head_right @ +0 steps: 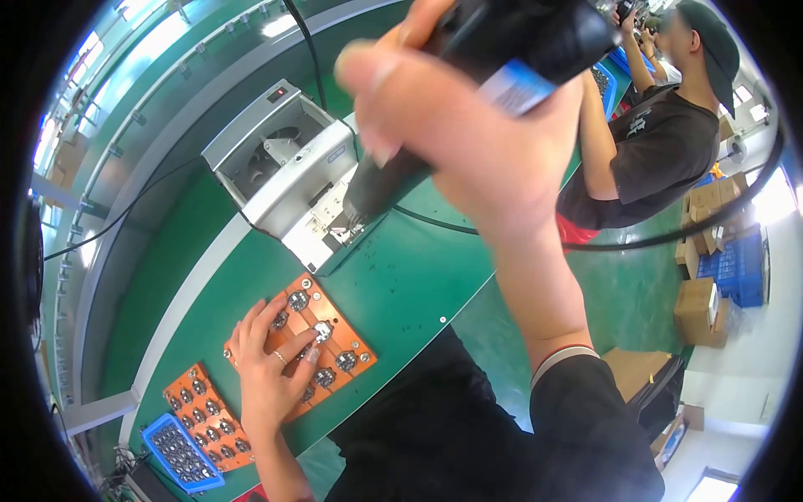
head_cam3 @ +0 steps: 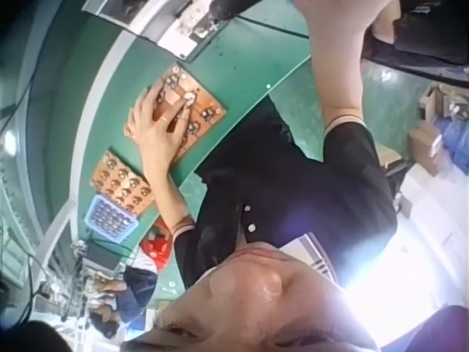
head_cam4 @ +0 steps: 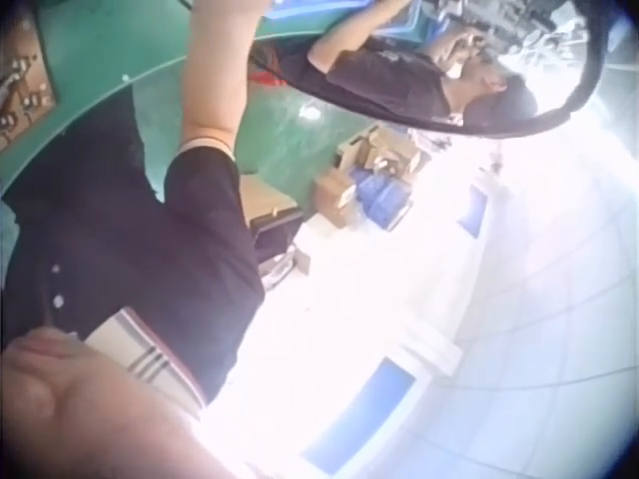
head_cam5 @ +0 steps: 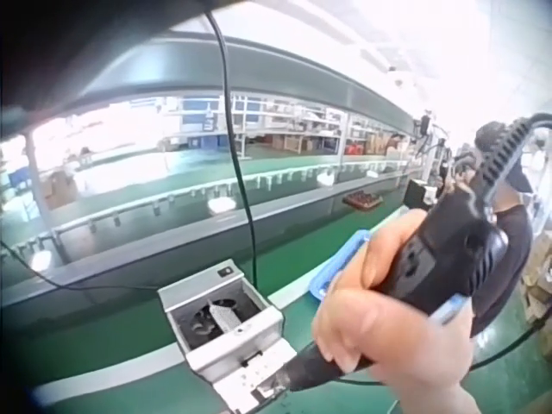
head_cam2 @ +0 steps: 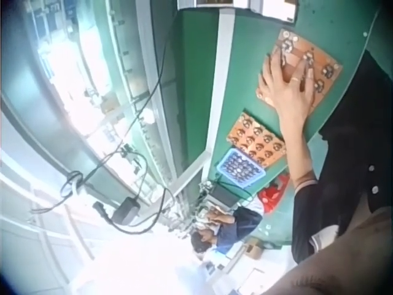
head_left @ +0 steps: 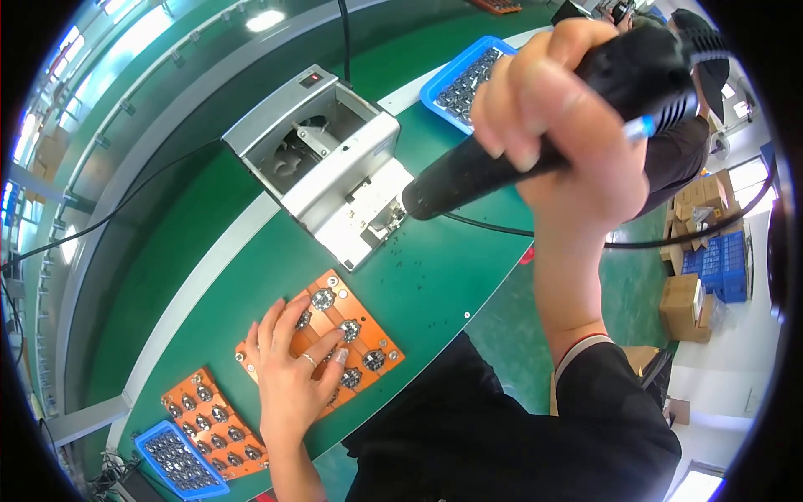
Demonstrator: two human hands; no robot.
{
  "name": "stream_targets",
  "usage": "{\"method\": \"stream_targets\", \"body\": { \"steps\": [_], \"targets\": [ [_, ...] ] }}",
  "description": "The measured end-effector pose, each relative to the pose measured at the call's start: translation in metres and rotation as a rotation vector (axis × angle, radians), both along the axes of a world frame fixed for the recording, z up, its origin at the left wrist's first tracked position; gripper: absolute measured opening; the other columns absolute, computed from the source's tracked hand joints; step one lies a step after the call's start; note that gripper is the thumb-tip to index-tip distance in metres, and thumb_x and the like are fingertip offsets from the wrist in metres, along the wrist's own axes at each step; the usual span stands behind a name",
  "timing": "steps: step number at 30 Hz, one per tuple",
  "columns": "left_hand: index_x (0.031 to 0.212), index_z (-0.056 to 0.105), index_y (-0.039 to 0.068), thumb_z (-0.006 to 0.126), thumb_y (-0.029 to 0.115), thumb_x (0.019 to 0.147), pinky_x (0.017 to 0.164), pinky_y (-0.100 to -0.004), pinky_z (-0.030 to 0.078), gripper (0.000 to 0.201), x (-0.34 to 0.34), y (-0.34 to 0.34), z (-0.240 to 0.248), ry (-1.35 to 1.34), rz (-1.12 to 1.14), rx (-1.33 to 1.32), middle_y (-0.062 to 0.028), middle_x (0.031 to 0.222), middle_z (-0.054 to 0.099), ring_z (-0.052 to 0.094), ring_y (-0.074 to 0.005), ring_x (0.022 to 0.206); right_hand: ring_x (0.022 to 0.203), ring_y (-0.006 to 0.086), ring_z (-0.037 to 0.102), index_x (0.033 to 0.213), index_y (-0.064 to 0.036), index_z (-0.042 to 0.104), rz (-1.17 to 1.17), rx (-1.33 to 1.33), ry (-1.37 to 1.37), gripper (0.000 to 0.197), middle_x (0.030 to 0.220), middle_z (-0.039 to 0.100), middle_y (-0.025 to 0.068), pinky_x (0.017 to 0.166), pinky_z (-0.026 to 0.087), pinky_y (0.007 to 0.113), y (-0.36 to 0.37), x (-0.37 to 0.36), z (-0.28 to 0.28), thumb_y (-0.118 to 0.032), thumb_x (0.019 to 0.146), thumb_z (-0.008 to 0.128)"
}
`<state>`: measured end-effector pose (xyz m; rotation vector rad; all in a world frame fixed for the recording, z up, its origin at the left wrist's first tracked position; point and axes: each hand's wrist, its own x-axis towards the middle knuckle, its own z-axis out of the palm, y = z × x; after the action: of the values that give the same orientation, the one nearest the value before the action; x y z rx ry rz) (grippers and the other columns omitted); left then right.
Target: The person assembles components onto printed circuit boards by securing screws into them with an electric screwdriver, working on boards placed in jigs on an assembly line.
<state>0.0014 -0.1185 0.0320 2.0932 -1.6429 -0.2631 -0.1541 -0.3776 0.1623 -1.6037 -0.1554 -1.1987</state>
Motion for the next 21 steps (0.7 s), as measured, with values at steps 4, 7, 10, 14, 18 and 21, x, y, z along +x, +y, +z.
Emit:
{"method": "stream_targets", "body": {
  "steps": [4,7,10,14,18,21],
  "targets": [
    [0.094,0.080,0.018,0.080,0.018,0.073,0.110,-0.0584,0.030,0.021,0.000,-0.002,0.000,-0.001,-0.018,-0.008,-0.0061,0.139,0.055,0.047,-0.0356,0.132,0.052,0.0161,0.052,0.104,-0.0008,0.048,-0.101,0.000,0.072,0.018,0.073,0.054,0.0108,0.052,0.046,0.035,0.007,0.001,-0.011,0.004,0.088,0.057],
    [0.094,0.080,0.018,0.081,0.017,0.072,0.109,-0.0578,0.031,0.022,0.000,-0.002,0.000,-0.005,-0.018,-0.009,-0.0070,0.139,0.055,0.047,-0.0359,0.132,0.052,0.0162,0.054,0.105,-0.0008,0.048,-0.186,-0.015,0.132,0.022,0.075,0.058,0.0121,0.052,0.048,0.035,0.005,0.003,-0.016,0.007,0.087,0.058],
    [0.095,0.080,0.017,0.081,0.017,0.072,0.109,-0.0575,0.031,0.023,0.000,-0.003,-0.001,-0.003,-0.018,-0.014,-0.0075,0.138,0.055,0.048,-0.0361,0.132,0.053,0.0154,0.057,0.105,-0.0006,0.048,-0.175,-0.083,0.155,0.026,0.073,0.060,0.0113,0.050,0.049,0.033,0.003,0.007,-0.020,0.011,0.086,0.061],
    [0.095,0.080,0.017,0.081,0.017,0.072,0.108,-0.0580,0.031,0.023,0.000,-0.002,-0.001,0.000,-0.015,-0.022,-0.0077,0.138,0.055,0.048,-0.0362,0.132,0.053,0.0155,0.057,0.105,-0.0002,0.048,-0.114,-0.062,0.131,0.026,0.073,0.060,0.0112,0.050,0.049,0.033,0.003,0.008,-0.023,0.011,0.085,0.061],
    [0.095,0.080,0.017,0.081,0.017,0.072,0.108,-0.0590,0.031,0.023,0.001,-0.001,-0.001,0.001,-0.012,-0.024,-0.0076,0.138,0.055,0.048,-0.0363,0.132,0.053,0.0155,0.057,0.104,0.0003,0.049,-0.136,-0.091,0.143,0.026,0.072,0.060,0.0112,0.050,0.049,0.032,0.005,0.010,-0.023,0.012,0.084,0.062],
    [0.095,0.080,0.018,0.081,0.017,0.072,0.108,-0.0601,0.031,0.022,0.000,-0.002,0.000,0.008,-0.014,-0.022,-0.0072,0.138,0.056,0.048,-0.0362,0.132,0.053,0.0154,0.057,0.103,0.0004,0.049,-0.149,-0.096,0.150,0.027,0.072,0.060,0.0111,0.050,0.049,0.032,0.006,0.009,-0.021,0.012,0.084,0.063]
  ]
}}
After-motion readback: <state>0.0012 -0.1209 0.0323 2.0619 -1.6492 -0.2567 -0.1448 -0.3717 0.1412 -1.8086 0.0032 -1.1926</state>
